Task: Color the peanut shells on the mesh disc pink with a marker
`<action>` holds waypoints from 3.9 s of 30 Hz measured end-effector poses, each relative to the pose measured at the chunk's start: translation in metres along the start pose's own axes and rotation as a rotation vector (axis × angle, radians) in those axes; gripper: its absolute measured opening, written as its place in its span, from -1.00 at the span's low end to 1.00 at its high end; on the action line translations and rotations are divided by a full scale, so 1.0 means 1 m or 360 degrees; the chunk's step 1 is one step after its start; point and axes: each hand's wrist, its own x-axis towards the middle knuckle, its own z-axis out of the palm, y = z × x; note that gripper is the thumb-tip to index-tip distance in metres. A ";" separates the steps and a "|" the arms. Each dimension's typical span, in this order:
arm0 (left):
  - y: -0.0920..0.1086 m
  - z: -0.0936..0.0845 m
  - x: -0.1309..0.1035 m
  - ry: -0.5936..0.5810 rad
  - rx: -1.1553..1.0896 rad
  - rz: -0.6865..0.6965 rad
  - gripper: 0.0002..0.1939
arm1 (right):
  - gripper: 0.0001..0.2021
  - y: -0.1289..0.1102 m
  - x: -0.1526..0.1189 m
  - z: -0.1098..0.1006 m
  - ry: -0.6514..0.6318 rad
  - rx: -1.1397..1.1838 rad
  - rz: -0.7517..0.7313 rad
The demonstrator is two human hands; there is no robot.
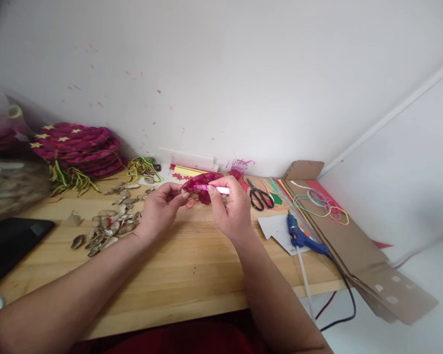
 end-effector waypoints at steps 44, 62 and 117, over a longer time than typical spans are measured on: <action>-0.003 -0.004 0.004 -0.0072 -0.0348 -0.0215 -0.50 | -0.91 0.002 0.003 -0.004 -0.0095 0.0079 -0.0074; 0.001 -0.003 0.006 -0.0007 -0.0457 -0.0303 -0.43 | -0.88 0.005 0.004 -0.005 -0.0091 0.0177 0.0078; -0.004 -0.005 0.003 -0.0011 -0.0136 -0.0117 -0.53 | -0.82 0.000 0.003 -0.001 -0.0049 0.0171 0.0181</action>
